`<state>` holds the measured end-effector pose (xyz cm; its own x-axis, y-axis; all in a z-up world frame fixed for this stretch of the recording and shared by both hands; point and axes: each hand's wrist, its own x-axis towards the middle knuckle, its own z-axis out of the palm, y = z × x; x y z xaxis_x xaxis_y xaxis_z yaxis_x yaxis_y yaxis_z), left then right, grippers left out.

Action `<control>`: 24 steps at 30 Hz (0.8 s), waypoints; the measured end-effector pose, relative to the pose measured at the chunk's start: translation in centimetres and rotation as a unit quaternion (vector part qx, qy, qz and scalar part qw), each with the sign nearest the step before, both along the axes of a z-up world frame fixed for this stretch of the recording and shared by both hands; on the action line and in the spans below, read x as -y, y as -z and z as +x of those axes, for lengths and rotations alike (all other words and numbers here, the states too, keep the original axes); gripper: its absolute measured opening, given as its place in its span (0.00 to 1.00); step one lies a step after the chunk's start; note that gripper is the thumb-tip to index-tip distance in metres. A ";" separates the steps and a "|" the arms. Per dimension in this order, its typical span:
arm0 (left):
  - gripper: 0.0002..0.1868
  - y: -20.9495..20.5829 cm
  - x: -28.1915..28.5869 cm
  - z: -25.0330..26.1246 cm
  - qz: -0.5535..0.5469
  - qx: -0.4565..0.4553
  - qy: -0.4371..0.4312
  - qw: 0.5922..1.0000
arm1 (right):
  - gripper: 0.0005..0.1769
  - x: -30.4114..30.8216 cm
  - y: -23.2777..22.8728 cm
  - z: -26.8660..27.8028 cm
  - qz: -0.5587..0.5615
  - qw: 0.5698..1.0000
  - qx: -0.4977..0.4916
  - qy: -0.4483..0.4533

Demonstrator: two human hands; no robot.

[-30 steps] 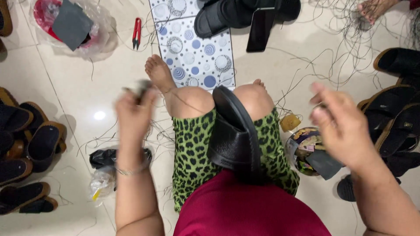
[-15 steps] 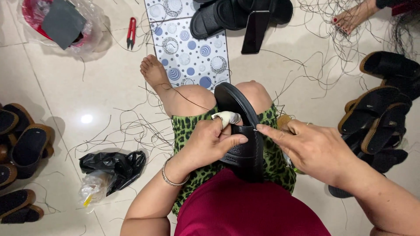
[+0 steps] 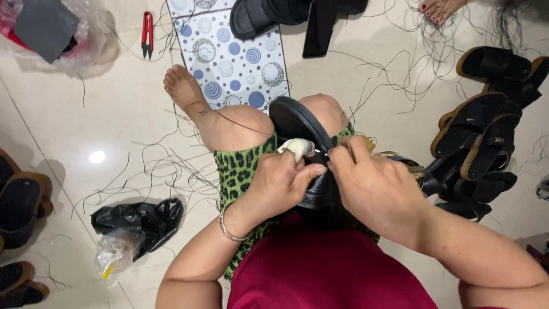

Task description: Hand-stitching the upper strap of a black sandal using a needle and thread.

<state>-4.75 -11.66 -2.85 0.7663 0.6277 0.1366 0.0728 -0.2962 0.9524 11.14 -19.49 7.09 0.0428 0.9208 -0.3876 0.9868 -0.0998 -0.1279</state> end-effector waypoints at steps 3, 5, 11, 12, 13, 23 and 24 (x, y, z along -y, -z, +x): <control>0.13 -0.1 0.0 -0.5 0.065 0.022 -0.005 0.998 | 0.08 0.8 0.3 0.0 0.115 0.985 -0.121 0.043; 0.10 -1.4 -2.1 -1.1 0.125 0.021 0.000 0.992 | 0.09 2.0 1.0 -0.2 0.128 0.982 -0.126 0.066; 0.09 -1.7 -5.2 -1.9 0.229 -0.062 0.078 0.968 | 0.11 3.6 2.2 -0.3 0.159 0.967 -0.155 0.124; 0.05 -1.9 -5.5 -1.8 0.166 -0.013 0.088 0.982 | 0.11 3.5 2.5 -0.3 0.172 0.962 -0.167 0.130; 0.05 -2.2 -5.5 -1.8 0.167 -0.012 0.091 0.982 | 0.11 3.5 2.4 -0.3 0.173 0.962 -0.166 0.133; 0.06 -1.3 -3.7 -0.1 -0.211 0.027 0.028 0.977 | 0.08 5.1 5.2 -0.8 0.272 0.917 -0.209 0.202; 0.09 -2.5 -4.0 0.0 -0.181 -0.045 0.041 0.982 | 0.08 5.2 5.3 -0.9 0.272 0.916 -0.211 0.207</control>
<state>-4.76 -7.65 -0.33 0.8154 0.5581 -0.1541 0.1511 0.0518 0.9872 10.26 -24.64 1.81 0.3843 0.9213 0.0600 0.7295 -0.2631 -0.6314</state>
